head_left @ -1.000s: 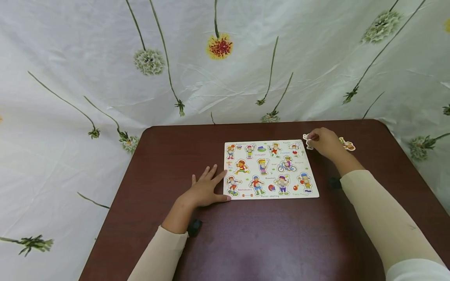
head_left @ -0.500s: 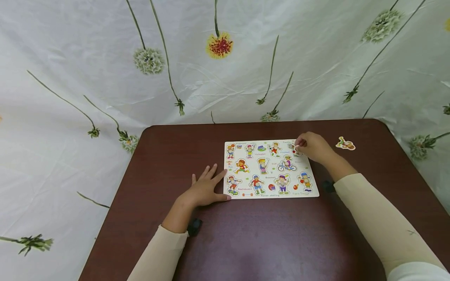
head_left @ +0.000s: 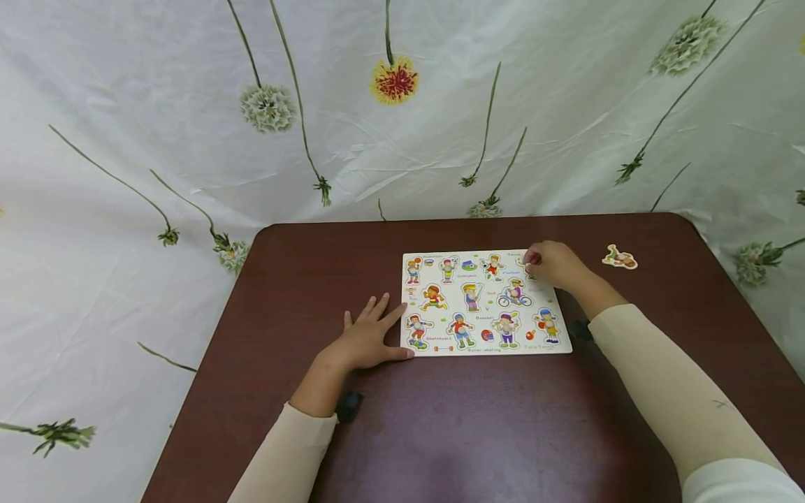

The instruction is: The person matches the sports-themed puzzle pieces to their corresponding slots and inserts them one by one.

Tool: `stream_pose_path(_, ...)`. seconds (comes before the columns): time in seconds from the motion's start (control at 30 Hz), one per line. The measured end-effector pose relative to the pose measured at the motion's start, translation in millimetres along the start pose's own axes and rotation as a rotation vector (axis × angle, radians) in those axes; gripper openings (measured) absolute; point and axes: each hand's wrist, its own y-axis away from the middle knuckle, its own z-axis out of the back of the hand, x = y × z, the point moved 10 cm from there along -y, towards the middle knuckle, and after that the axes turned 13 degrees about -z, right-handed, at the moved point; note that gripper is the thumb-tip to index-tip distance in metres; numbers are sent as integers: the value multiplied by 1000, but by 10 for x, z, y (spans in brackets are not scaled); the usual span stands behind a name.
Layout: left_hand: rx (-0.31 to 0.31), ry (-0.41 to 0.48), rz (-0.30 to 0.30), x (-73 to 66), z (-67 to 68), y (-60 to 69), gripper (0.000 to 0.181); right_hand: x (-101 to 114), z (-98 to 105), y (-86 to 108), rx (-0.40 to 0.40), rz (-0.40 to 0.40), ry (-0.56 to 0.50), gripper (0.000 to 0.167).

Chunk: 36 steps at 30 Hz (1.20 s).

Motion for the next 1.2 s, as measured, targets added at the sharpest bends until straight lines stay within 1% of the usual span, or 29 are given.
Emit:
stream_pose_path(0.13, 0, 1, -1, 6, -6, -6, 92, -14, -8, -7, 12, -11, 0, 12)
stream_pose_path(0.27, -1, 1, -7, 10, -10, -13, 92, -16, -13, -9, 7, -12, -5, 13)
stream_pose_path(0.37, 0, -2, -5, 17, -13, -13, 92, -25, -20, -1, 8, -15, -27, 15)
stream_pose_path(0.43, 1, -5, -4, 21, -15, -13, 93, -53, -22, 5, 12, -30, -59, 18)
stream_pose_path(0.53, 1, -6, -6, 19, -16, -15, 93, -130, 5, 26, 9, -63, -137, 23)
stream_pose_path(0.6, -1, -8, -9, 15, -13, -16, 93, -201, 50, 46, -7, -92, -213, 27)
stream_pose_path(0.8, -2, -17, -10, 10, -9, -15, 92, -445, 240, 116, -106, -150, -478, 39)
stream_pose_path(0.9, -2, -18, -9, 13, -13, -15, 92, -571, 329, 138, -155, -167, -583, 44)
stream_pose_path(1.03, -3, -18, -6, 20, -20, -20, 92, -713, 439, 188, -202, -186, -656, 49)
stream_pose_path(1.2, 1, -22, -7, 17, -15, -19, 92, -890, 549, 258, -242, -225, -675, 51)
